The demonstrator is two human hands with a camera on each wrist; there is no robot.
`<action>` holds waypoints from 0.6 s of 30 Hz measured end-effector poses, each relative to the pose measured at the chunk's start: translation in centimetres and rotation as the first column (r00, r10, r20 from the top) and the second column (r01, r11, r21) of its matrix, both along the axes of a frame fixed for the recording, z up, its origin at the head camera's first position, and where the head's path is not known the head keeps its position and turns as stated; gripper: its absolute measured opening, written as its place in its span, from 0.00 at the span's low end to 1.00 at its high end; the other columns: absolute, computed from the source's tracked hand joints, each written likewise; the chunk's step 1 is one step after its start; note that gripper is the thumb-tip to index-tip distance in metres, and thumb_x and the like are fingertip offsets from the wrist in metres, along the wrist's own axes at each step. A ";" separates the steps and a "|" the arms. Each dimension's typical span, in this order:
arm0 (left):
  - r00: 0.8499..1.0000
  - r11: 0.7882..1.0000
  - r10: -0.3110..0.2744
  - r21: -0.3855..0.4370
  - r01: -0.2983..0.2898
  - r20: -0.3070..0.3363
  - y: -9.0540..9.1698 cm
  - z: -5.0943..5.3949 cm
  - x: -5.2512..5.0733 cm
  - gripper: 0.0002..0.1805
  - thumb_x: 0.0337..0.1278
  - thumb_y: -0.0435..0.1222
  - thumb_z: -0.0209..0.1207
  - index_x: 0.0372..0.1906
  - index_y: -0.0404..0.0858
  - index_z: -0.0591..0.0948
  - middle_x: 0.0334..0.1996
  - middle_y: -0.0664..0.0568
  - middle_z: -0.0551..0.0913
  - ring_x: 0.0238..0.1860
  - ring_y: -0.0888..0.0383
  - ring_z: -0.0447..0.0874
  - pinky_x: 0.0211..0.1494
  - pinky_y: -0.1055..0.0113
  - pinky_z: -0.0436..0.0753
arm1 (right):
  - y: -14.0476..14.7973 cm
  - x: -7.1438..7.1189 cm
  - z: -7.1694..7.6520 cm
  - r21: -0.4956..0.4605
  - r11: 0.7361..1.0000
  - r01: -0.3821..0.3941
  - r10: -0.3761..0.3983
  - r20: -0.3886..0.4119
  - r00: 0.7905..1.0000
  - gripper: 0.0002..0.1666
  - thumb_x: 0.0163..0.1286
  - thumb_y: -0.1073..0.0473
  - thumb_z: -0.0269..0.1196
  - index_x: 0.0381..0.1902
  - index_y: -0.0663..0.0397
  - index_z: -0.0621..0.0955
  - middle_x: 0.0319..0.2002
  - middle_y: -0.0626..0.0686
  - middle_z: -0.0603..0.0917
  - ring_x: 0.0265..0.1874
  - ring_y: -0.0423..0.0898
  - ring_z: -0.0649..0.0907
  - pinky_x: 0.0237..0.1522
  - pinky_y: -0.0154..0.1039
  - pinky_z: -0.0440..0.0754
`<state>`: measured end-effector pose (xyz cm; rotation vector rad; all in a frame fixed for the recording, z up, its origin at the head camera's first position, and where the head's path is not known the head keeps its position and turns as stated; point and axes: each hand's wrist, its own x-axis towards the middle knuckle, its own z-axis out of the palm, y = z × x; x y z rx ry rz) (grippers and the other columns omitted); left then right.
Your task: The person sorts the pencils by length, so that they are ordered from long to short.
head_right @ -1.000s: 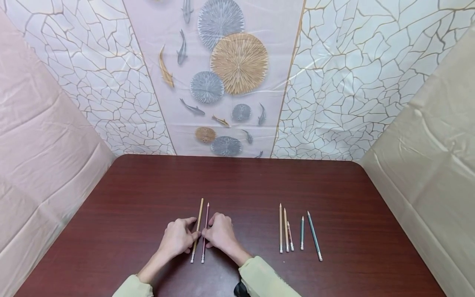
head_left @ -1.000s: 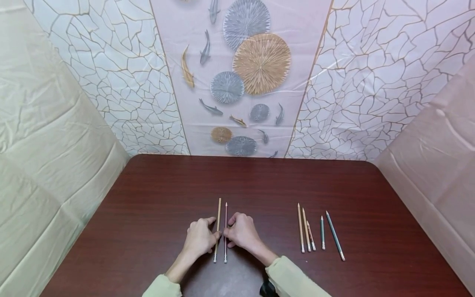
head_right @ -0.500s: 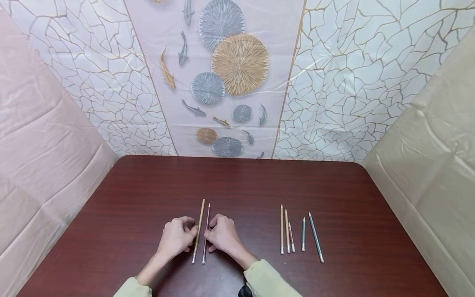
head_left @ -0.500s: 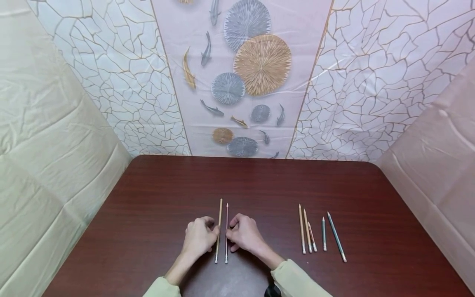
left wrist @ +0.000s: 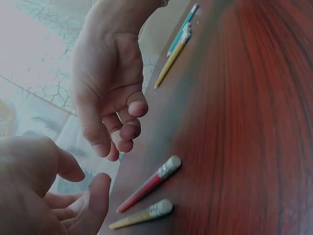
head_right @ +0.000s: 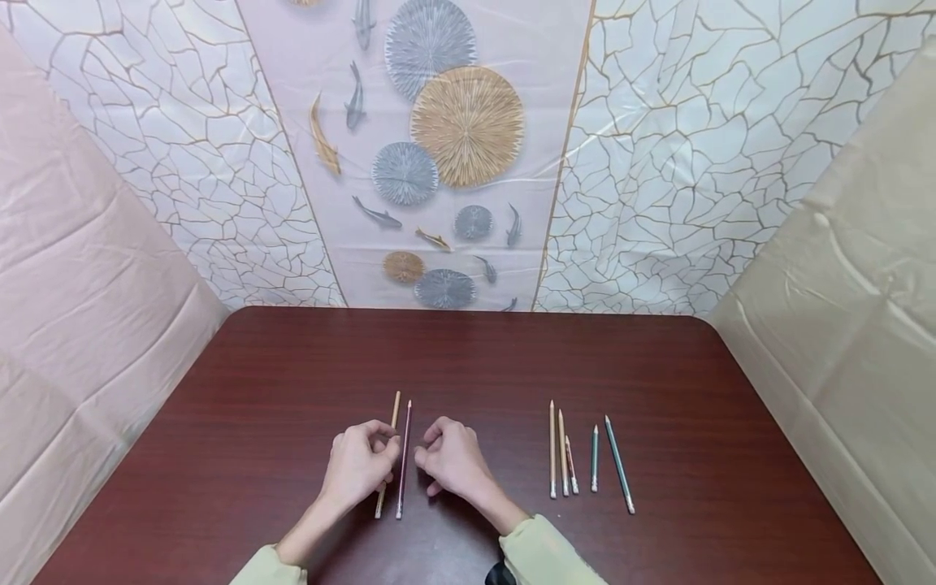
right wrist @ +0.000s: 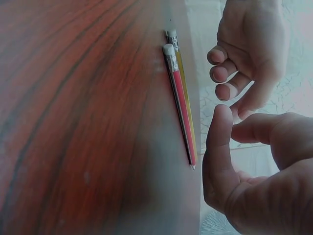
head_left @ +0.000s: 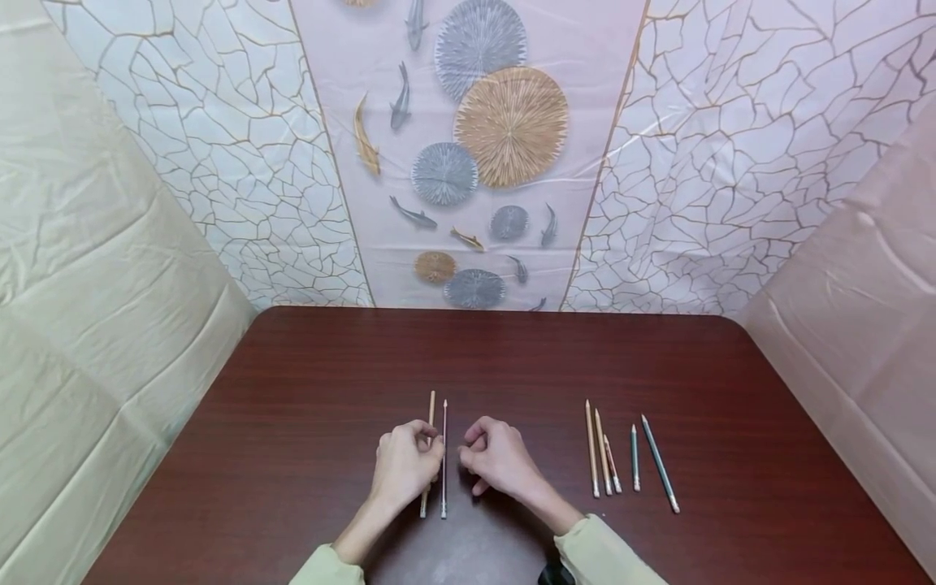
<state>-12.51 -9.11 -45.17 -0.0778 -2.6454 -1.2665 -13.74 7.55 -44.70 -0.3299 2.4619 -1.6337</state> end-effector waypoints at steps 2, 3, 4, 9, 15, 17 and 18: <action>1.000 1.000 -0.014 0.018 0.013 0.022 0.3 0.0 0.0 0.06 0.55 0.32 0.62 0.36 0.34 0.85 0.10 0.65 0.75 0.06 0.68 0.73 0.29 0.63 0.81 | 0.2 0.1 0.1 -0.003 1.000 0.005 -0.005 0.004 1.000 0.11 0.60 0.68 0.65 0.38 0.69 0.77 0.22 0.51 0.82 0.10 0.45 0.81 0.15 0.43 0.81; 0.999 0.999 -0.022 0.028 0.021 0.034 0.4 0.1 0.0 0.06 0.55 0.32 0.62 0.36 0.34 0.84 0.10 0.65 0.75 0.06 0.67 0.73 0.26 0.64 0.80 | 0.4 0.2 0.1 -0.006 1.000 0.007 -0.007 0.006 1.000 0.11 0.60 0.69 0.65 0.39 0.69 0.77 0.22 0.51 0.82 0.10 0.45 0.81 0.15 0.43 0.81; 0.999 0.999 -0.032 0.038 0.031 0.043 0.5 0.1 0.0 0.06 0.56 0.32 0.62 0.37 0.34 0.84 0.10 0.65 0.76 0.06 0.67 0.73 0.24 0.66 0.79 | 0.5 0.2 0.1 -0.008 1.000 0.010 -0.010 0.006 1.000 0.10 0.60 0.69 0.65 0.38 0.69 0.77 0.23 0.51 0.82 0.10 0.45 0.81 0.15 0.43 0.81; 0.995 0.995 -0.069 0.076 0.064 0.068 1.0 0.2 0.1 0.07 0.57 0.32 0.61 0.38 0.33 0.84 0.10 0.64 0.77 0.06 0.65 0.75 0.21 0.68 0.78 | 1.0 0.4 0.3 -0.022 1.000 0.018 -0.018 0.004 1.000 0.11 0.60 0.68 0.66 0.39 0.69 0.77 0.23 0.52 0.82 0.10 0.45 0.81 0.15 0.44 0.81; 0.992 0.991 -0.098 0.103 0.090 0.079 1.7 0.1 0.1 0.06 0.57 0.31 0.61 0.37 0.33 0.83 0.10 0.62 0.77 0.06 0.64 0.75 0.19 0.67 0.77 | 1.7 0.6 0.7 -0.032 0.999 0.024 -0.024 -0.004 1.000 0.11 0.61 0.68 0.65 0.39 0.69 0.77 0.24 0.52 0.82 0.09 0.46 0.81 0.15 0.46 0.81; 0.991 0.989 -0.106 0.111 0.097 0.081 2.0 0.1 0.1 0.06 0.56 0.31 0.61 0.37 0.33 0.84 0.10 0.62 0.77 0.06 0.64 0.75 0.18 0.68 0.77 | 1.9 0.6 0.8 -0.030 0.999 0.031 -0.031 -0.004 1.000 0.10 0.61 0.68 0.65 0.39 0.69 0.77 0.24 0.52 0.82 0.09 0.46 0.81 0.15 0.47 0.81; 0.991 0.988 -0.109 0.117 0.099 0.082 2.1 0.1 0.2 0.06 0.56 0.31 0.61 0.37 0.33 0.84 0.10 0.62 0.77 0.06 0.64 0.75 0.17 0.68 0.77 | 2.0 0.6 0.9 -0.029 0.999 0.035 -0.035 -0.005 0.999 0.10 0.61 0.68 0.65 0.39 0.68 0.77 0.24 0.52 0.82 0.09 0.46 0.81 0.15 0.47 0.81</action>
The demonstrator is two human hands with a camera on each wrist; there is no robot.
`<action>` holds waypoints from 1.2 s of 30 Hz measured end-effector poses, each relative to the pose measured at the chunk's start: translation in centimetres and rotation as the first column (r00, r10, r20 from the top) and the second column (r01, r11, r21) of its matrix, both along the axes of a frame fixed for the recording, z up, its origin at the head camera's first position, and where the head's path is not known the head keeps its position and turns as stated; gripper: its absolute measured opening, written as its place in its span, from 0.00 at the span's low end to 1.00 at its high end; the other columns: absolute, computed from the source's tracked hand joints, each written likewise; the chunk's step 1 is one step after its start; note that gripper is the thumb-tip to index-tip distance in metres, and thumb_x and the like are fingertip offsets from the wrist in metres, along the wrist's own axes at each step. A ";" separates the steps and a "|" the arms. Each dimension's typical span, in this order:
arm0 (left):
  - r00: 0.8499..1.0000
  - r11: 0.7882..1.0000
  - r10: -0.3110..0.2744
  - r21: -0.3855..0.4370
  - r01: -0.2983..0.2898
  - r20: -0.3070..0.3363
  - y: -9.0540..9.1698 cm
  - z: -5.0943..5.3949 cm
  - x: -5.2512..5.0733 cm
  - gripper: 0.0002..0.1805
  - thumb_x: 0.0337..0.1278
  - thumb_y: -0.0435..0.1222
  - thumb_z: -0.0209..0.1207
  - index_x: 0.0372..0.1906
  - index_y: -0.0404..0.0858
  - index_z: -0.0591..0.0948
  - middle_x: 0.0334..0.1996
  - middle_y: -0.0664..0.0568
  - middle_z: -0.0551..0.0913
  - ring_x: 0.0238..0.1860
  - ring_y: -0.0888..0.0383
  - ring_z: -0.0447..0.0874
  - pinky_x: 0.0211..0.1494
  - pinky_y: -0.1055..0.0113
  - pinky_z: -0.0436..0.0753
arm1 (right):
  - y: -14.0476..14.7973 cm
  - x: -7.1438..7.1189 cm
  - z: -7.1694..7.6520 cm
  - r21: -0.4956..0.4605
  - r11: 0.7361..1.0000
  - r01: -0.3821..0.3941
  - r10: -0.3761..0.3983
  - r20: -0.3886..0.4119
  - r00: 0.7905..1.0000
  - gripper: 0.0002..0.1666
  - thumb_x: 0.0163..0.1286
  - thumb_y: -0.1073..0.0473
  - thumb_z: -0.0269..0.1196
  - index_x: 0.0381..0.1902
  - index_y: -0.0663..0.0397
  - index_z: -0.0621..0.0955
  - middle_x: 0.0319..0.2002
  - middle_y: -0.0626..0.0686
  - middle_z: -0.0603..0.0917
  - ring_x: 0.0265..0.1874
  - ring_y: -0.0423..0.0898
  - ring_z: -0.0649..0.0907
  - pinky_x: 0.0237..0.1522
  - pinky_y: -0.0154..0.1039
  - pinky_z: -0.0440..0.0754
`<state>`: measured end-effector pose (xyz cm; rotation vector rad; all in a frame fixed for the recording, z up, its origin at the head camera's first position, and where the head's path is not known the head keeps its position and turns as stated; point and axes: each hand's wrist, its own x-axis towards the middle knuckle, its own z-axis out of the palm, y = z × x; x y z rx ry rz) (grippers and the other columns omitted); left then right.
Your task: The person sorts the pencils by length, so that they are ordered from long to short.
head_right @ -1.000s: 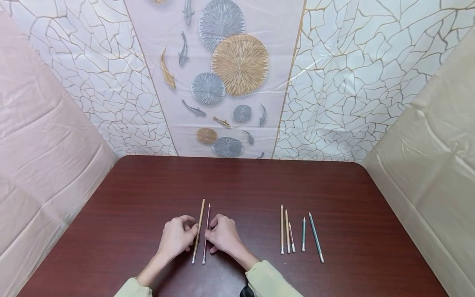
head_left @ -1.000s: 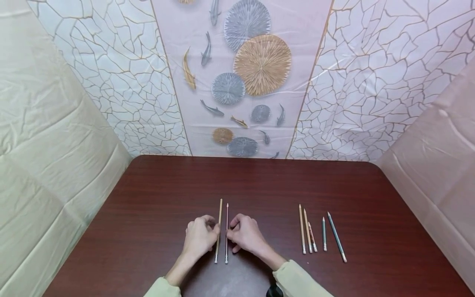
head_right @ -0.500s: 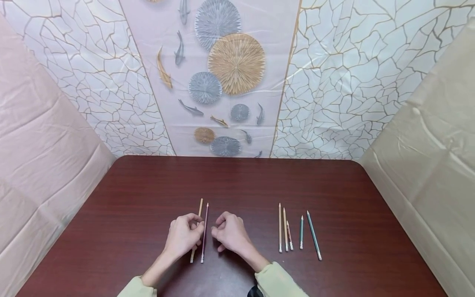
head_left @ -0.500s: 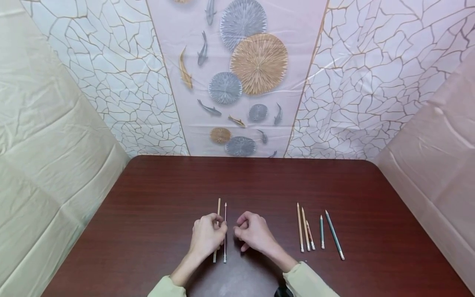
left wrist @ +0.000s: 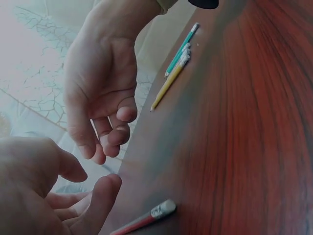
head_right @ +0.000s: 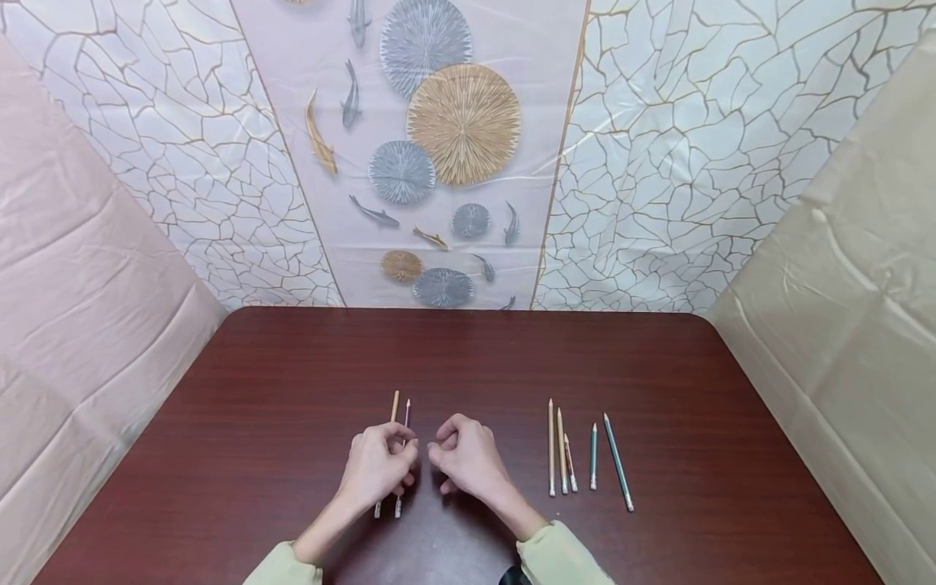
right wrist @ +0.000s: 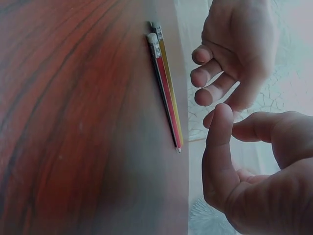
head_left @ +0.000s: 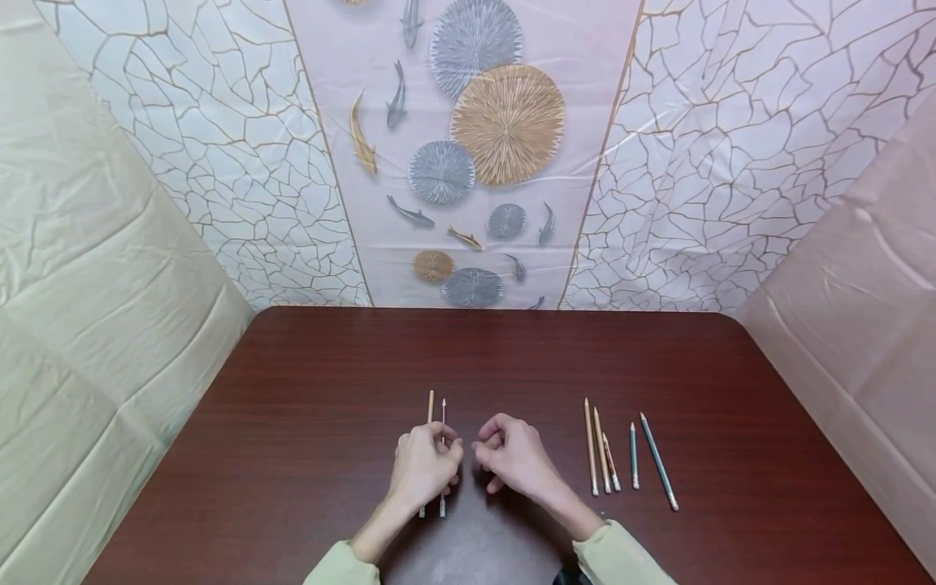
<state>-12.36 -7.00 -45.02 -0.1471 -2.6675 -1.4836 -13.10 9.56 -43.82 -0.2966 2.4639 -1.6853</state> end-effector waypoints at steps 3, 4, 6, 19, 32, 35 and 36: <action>1.000 1.000 -0.002 0.025 0.002 0.001 0.4 0.2 0.0 0.07 0.56 0.31 0.61 0.38 0.32 0.84 0.11 0.62 0.77 0.06 0.64 0.74 0.14 0.67 0.76 | 0.3 0.0 0.3 0.006 1.000 0.016 -0.016 -0.010 1.000 0.10 0.61 0.68 0.65 0.38 0.68 0.77 0.25 0.52 0.82 0.09 0.46 0.81 0.15 0.47 0.81; 1.000 0.999 -0.003 0.032 0.003 0.000 0.5 0.2 0.0 0.07 0.56 0.31 0.60 0.38 0.32 0.84 0.11 0.61 0.78 0.06 0.64 0.74 0.13 0.66 0.76 | 0.5 0.0 0.4 0.006 1.000 0.023 -0.023 -0.012 1.000 0.10 0.61 0.68 0.66 0.38 0.68 0.77 0.24 0.52 0.82 0.09 0.46 0.81 0.15 0.47 0.81; 1.000 0.999 -0.004 0.041 0.004 -0.005 0.7 0.4 -0.1 0.08 0.56 0.31 0.61 0.39 0.31 0.84 0.12 0.60 0.79 0.06 0.65 0.74 0.12 0.66 0.76 | 0.8 0.1 0.6 0.007 0.999 0.040 -0.040 -0.016 0.999 0.10 0.60 0.68 0.66 0.38 0.67 0.77 0.24 0.52 0.82 0.08 0.46 0.80 0.14 0.47 0.81; 1.000 0.994 -0.002 0.109 -0.002 0.029 2.0 0.5 -0.2 0.12 0.57 0.31 0.62 0.45 0.30 0.83 0.18 0.56 0.83 0.08 0.62 0.77 0.13 0.64 0.77 | 3.5 0.6 0.4 0.059 0.988 0.146 -0.145 -0.007 0.989 0.10 0.60 0.68 0.67 0.39 0.65 0.79 0.24 0.51 0.82 0.08 0.47 0.79 0.13 0.42 0.80; 0.999 0.995 -0.033 0.095 0.032 0.003 3.1 -0.2 -0.3 0.13 0.54 0.28 0.63 0.45 0.28 0.82 0.17 0.57 0.82 0.07 0.63 0.76 0.12 0.67 0.76 | 6.0 1.4 0.9 0.039 0.977 0.211 -0.212 0.028 0.977 0.10 0.61 0.71 0.65 0.40 0.67 0.78 0.23 0.52 0.80 0.18 0.55 0.82 0.14 0.43 0.80; 0.999 0.994 -0.043 0.104 0.041 0.017 3.4 -0.3 -0.3 0.13 0.54 0.28 0.63 0.45 0.28 0.82 0.17 0.57 0.83 0.08 0.60 0.78 0.12 0.67 0.76 | 6.7 1.7 1.0 0.050 0.972 0.228 -0.230 0.038 0.972 0.10 0.62 0.71 0.65 0.41 0.67 0.78 0.23 0.52 0.80 0.19 0.53 0.82 0.14 0.43 0.80; 0.999 0.994 -0.047 0.105 0.045 0.020 3.5 -0.4 -0.3 0.13 0.55 0.28 0.63 0.45 0.28 0.82 0.17 0.56 0.83 0.08 0.60 0.78 0.12 0.67 0.76 | 6.9 1.7 1.0 0.053 0.971 0.232 -0.234 0.041 0.971 0.10 0.62 0.72 0.65 0.41 0.67 0.78 0.23 0.52 0.80 0.20 0.53 0.82 0.14 0.43 0.80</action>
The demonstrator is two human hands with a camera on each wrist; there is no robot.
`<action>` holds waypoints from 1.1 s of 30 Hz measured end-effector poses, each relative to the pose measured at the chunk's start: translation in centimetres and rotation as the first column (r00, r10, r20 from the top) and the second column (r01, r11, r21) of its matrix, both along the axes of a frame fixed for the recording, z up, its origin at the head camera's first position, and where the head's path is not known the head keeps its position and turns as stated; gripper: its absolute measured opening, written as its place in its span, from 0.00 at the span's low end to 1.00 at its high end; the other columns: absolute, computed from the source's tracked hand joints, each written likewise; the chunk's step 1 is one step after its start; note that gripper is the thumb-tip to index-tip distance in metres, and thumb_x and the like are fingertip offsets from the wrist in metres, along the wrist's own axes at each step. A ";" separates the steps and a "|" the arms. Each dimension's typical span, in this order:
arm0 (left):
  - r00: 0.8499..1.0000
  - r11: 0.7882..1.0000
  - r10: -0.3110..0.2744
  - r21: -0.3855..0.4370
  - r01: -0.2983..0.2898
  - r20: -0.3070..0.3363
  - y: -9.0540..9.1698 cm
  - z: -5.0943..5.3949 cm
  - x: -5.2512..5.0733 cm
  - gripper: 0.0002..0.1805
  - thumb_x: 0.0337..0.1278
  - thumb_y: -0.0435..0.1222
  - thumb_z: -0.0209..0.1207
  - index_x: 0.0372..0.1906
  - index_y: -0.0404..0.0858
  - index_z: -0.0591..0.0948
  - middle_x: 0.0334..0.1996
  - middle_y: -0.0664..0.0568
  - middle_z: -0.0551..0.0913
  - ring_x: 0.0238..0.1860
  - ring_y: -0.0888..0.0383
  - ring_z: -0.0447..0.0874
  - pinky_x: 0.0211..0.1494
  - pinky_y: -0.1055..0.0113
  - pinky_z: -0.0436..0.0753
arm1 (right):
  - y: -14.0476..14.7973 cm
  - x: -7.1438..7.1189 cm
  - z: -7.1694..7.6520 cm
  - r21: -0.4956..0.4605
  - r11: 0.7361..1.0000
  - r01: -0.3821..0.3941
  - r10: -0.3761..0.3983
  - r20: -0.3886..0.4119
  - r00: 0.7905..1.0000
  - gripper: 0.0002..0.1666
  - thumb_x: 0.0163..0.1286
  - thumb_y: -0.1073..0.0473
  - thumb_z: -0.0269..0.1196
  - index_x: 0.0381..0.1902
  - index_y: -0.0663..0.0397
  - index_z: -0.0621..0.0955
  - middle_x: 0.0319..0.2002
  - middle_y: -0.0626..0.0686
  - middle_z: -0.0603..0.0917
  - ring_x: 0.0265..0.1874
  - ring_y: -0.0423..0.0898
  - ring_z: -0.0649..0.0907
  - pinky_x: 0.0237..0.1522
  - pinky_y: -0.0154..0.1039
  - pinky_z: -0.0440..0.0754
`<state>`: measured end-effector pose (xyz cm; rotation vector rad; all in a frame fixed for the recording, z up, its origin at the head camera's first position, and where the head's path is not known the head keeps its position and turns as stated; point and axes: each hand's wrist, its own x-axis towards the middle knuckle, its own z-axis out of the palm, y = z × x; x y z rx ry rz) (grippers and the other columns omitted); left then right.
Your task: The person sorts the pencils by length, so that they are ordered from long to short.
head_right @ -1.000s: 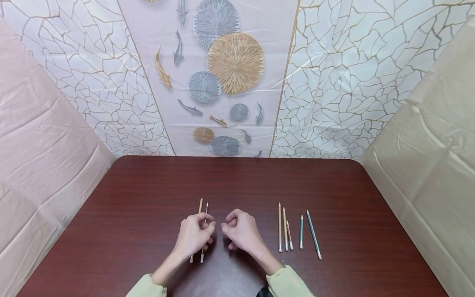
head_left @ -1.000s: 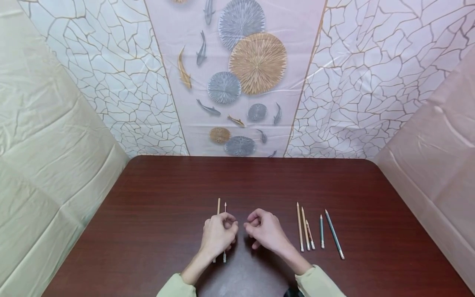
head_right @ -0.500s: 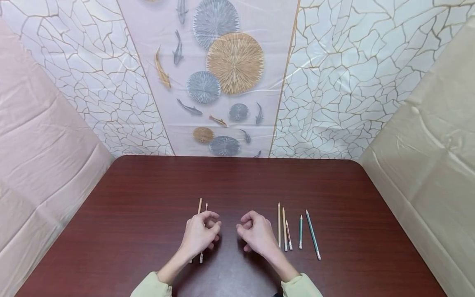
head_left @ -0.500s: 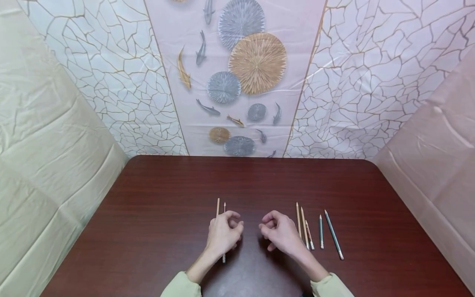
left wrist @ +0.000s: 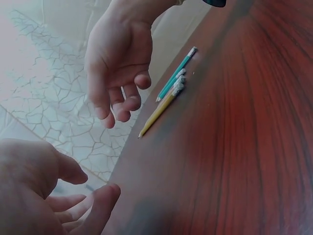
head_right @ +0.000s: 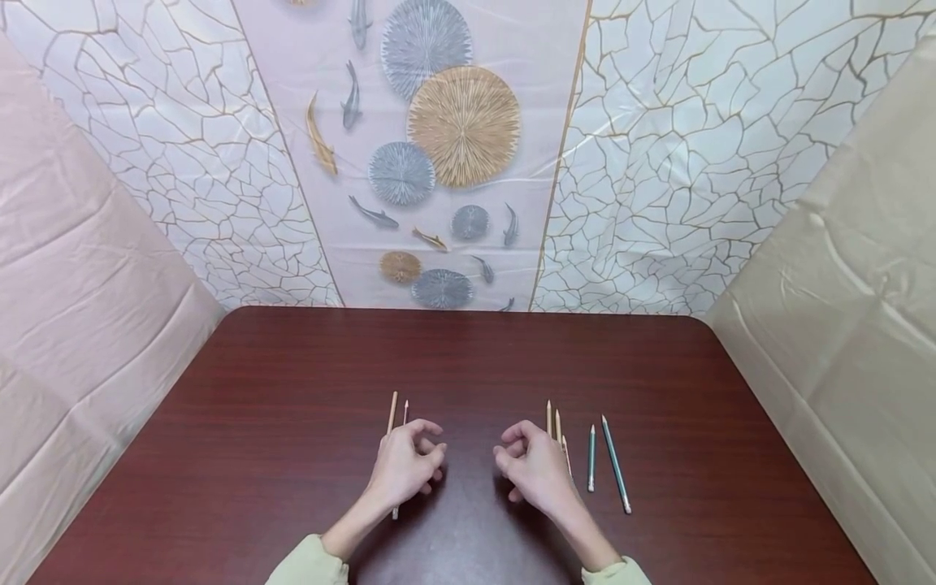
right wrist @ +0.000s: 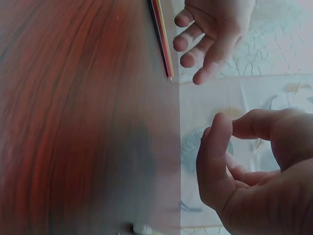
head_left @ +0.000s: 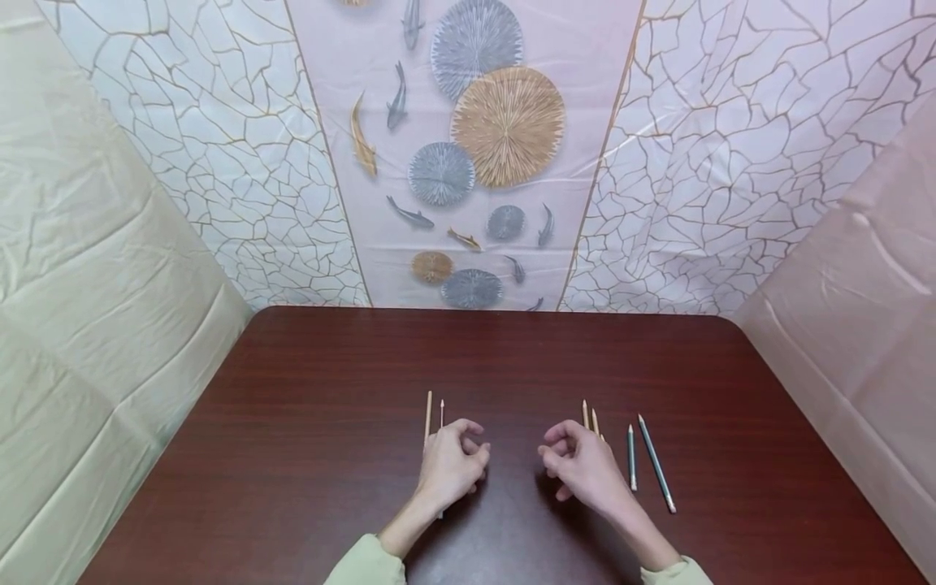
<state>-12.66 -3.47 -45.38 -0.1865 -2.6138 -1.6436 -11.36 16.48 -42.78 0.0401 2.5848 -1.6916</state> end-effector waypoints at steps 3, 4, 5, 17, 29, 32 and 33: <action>1.000 1.000 -0.015 0.015 0.015 0.015 0.5 -0.1 0.0 0.13 0.55 0.29 0.62 0.46 0.28 0.81 0.17 0.56 0.83 0.08 0.60 0.78 0.11 0.67 0.76 | 0.8 0.1 0.1 0.013 1.000 0.018 -0.018 0.004 1.000 0.10 0.62 0.71 0.65 0.42 0.67 0.78 0.24 0.53 0.80 0.20 0.53 0.83 0.14 0.43 0.80; 1.000 1.000 -0.019 0.017 0.019 0.019 0.6 -0.1 0.0 0.13 0.55 0.29 0.62 0.46 0.28 0.81 0.17 0.56 0.83 0.08 0.60 0.78 0.11 0.66 0.76 | 1.1 0.2 0.1 0.017 1.000 0.026 -0.026 0.004 1.000 0.10 0.63 0.71 0.65 0.42 0.68 0.78 0.24 0.53 0.80 0.20 0.52 0.83 0.14 0.43 0.80; 0.999 0.999 -0.024 0.027 0.024 0.024 0.8 -0.1 0.0 0.14 0.55 0.28 0.62 0.46 0.28 0.81 0.18 0.56 0.83 0.08 0.60 0.78 0.11 0.66 0.76 | 1.3 0.2 0.2 0.019 0.999 0.033 -0.033 0.001 0.999 0.11 0.63 0.71 0.65 0.43 0.68 0.78 0.24 0.53 0.80 0.20 0.52 0.83 0.14 0.43 0.80; 0.998 0.992 -0.057 0.113 0.054 0.021 2.3 -0.2 -0.3 0.12 0.55 0.26 0.63 0.45 0.28 0.81 0.18 0.53 0.83 0.11 0.57 0.81 0.11 0.65 0.77 | 3.9 0.6 0.7 0.039 0.997 0.072 -0.072 0.005 0.997 0.13 0.64 0.70 0.64 0.46 0.69 0.77 0.26 0.54 0.80 0.21 0.50 0.83 0.14 0.43 0.80; 0.997 0.989 -0.056 0.138 0.048 0.053 3.8 -0.4 -0.3 0.11 0.54 0.25 0.63 0.44 0.30 0.82 0.19 0.54 0.84 0.10 0.60 0.80 0.11 0.66 0.76 | 6.0 1.3 0.8 0.079 0.992 0.100 -0.104 0.037 0.994 0.14 0.65 0.67 0.64 0.47 0.68 0.77 0.28 0.56 0.82 0.22 0.51 0.84 0.16 0.44 0.81; 0.997 0.990 -0.050 0.137 0.041 0.062 4.1 -0.5 -0.3 0.11 0.54 0.25 0.63 0.44 0.30 0.82 0.18 0.56 0.83 0.09 0.62 0.79 0.11 0.66 0.76 | 6.4 1.3 0.8 0.081 0.991 0.108 -0.111 0.041 0.993 0.14 0.65 0.67 0.64 0.47 0.67 0.77 0.28 0.56 0.83 0.22 0.51 0.84 0.17 0.44 0.81; 0.997 0.990 -0.047 0.139 0.037 0.064 4.3 -0.6 -0.3 0.11 0.53 0.25 0.63 0.44 0.30 0.82 0.17 0.57 0.83 0.09 0.62 0.78 0.11 0.66 0.76 | 6.5 1.4 0.8 0.084 0.991 0.109 -0.112 0.039 0.993 0.13 0.65 0.67 0.64 0.46 0.67 0.77 0.28 0.56 0.83 0.22 0.52 0.84 0.17 0.44 0.81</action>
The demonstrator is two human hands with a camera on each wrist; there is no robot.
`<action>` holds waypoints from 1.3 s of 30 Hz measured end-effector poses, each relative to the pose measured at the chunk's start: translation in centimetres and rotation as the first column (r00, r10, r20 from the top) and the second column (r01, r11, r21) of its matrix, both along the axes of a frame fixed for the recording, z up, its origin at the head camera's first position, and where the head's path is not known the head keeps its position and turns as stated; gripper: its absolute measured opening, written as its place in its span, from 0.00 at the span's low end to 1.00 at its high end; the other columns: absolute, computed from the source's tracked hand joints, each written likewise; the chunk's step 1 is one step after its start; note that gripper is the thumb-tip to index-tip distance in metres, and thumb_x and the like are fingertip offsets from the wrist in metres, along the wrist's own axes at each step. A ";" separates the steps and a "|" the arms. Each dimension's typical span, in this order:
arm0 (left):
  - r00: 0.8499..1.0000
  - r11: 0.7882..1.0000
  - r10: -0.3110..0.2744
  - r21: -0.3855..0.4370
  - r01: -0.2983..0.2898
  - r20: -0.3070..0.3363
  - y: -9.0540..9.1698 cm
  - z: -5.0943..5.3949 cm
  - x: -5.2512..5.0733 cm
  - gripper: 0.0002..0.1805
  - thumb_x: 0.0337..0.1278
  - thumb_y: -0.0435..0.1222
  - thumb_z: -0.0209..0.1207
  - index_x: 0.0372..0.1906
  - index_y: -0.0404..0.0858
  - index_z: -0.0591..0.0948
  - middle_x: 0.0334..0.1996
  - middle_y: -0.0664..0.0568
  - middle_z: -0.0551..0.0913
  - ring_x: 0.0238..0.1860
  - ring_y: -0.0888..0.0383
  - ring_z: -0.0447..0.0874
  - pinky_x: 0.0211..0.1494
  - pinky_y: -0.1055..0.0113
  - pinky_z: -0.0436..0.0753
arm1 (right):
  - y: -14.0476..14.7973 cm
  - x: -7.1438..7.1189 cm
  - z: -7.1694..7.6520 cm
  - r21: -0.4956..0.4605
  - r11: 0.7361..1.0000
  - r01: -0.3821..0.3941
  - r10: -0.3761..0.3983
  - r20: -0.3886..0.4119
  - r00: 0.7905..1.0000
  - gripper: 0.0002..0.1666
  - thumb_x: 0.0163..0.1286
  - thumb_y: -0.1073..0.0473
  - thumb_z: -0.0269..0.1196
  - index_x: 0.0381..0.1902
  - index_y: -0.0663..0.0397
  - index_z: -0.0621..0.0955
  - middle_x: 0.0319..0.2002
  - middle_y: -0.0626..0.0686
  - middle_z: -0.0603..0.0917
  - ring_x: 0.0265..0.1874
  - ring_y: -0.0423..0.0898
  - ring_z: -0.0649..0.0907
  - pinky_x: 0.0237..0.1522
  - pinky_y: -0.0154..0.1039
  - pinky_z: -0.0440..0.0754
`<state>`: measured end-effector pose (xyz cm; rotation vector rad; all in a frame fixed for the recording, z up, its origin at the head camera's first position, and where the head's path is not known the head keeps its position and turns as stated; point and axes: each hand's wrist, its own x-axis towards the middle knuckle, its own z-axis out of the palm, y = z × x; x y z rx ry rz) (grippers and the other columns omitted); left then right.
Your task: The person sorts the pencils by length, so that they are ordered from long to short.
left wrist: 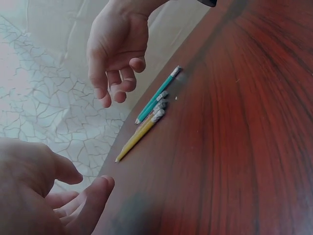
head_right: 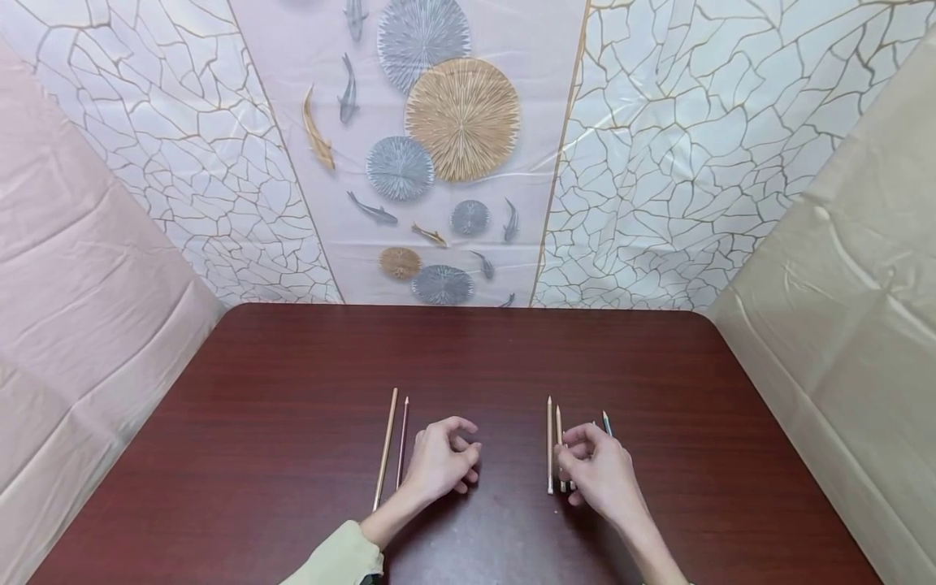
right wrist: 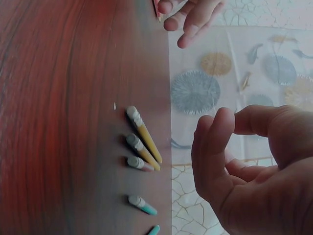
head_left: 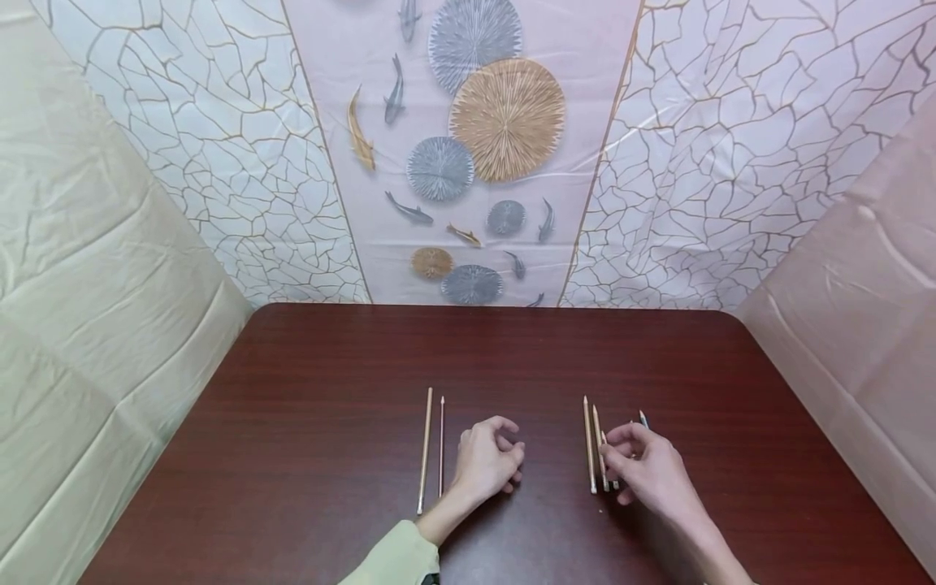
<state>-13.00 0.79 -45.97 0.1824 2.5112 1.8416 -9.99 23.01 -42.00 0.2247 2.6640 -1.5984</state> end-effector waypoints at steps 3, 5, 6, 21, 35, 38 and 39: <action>1.000 1.000 0.013 -0.008 -0.013 0.003 0.5 -0.1 -0.2 0.11 0.53 0.26 0.63 0.44 0.30 0.82 0.16 0.60 0.81 0.08 0.62 0.77 0.10 0.66 0.76 | 0.4 0.0 0.1 0.003 1.000 0.005 -0.005 -0.005 1.000 0.13 0.65 0.67 0.64 0.46 0.67 0.78 0.29 0.57 0.83 0.23 0.51 0.84 0.17 0.44 0.81; 1.000 1.000 0.015 -0.005 -0.015 0.005 0.9 -0.2 -0.4 0.12 0.53 0.26 0.64 0.44 0.29 0.82 0.15 0.61 0.81 0.08 0.62 0.77 0.10 0.65 0.76 | 0.6 0.0 0.1 0.004 1.000 0.010 -0.010 -0.007 1.000 0.13 0.65 0.67 0.64 0.46 0.67 0.78 0.29 0.57 0.83 0.23 0.51 0.84 0.17 0.44 0.81; 1.000 1.000 0.014 -0.003 -0.013 0.007 1.1 -0.3 -0.4 0.12 0.53 0.26 0.64 0.44 0.29 0.82 0.15 0.61 0.81 0.08 0.62 0.77 0.10 0.65 0.76 | 0.6 0.1 0.1 0.006 1.000 0.015 -0.015 -0.005 1.000 0.13 0.65 0.67 0.64 0.47 0.67 0.78 0.29 0.57 0.83 0.23 0.51 0.84 0.17 0.44 0.81; 0.999 0.999 -0.004 0.038 0.002 0.054 3.9 -1.0 -0.8 0.13 0.51 0.26 0.64 0.44 0.31 0.81 0.15 0.60 0.81 0.08 0.61 0.77 0.10 0.65 0.76 | 1.6 0.5 -0.1 -0.045 0.998 0.044 -0.044 0.014 0.999 0.17 0.66 0.67 0.64 0.50 0.70 0.76 0.31 0.58 0.85 0.25 0.49 0.85 0.19 0.44 0.83; 0.998 0.998 -0.006 0.057 0.003 0.057 5.6 -1.3 -0.9 0.13 0.49 0.26 0.64 0.43 0.31 0.82 0.15 0.60 0.80 0.07 0.61 0.77 0.11 0.66 0.76 | 2.2 0.7 0.0 -0.083 0.995 0.060 -0.059 0.010 0.998 0.18 0.67 0.67 0.64 0.51 0.71 0.75 0.32 0.61 0.83 0.28 0.51 0.86 0.22 0.46 0.84; 0.998 0.998 -0.015 0.063 0.011 0.061 6.0 -1.3 -0.9 0.13 0.49 0.26 0.65 0.42 0.31 0.82 0.15 0.60 0.80 0.07 0.61 0.77 0.11 0.66 0.76 | 2.3 0.8 0.1 -0.089 0.994 0.065 -0.064 0.006 0.998 0.18 0.67 0.67 0.63 0.51 0.72 0.75 0.33 0.61 0.83 0.28 0.52 0.87 0.22 0.46 0.84; 0.998 0.998 -0.018 0.064 0.014 0.065 6.1 -1.3 -0.9 0.13 0.49 0.26 0.65 0.43 0.31 0.82 0.15 0.60 0.80 0.07 0.61 0.77 0.11 0.66 0.76 | 2.3 0.8 0.1 -0.090 0.994 0.066 -0.065 0.006 0.998 0.17 0.67 0.67 0.63 0.51 0.72 0.75 0.33 0.61 0.83 0.28 0.52 0.87 0.22 0.46 0.84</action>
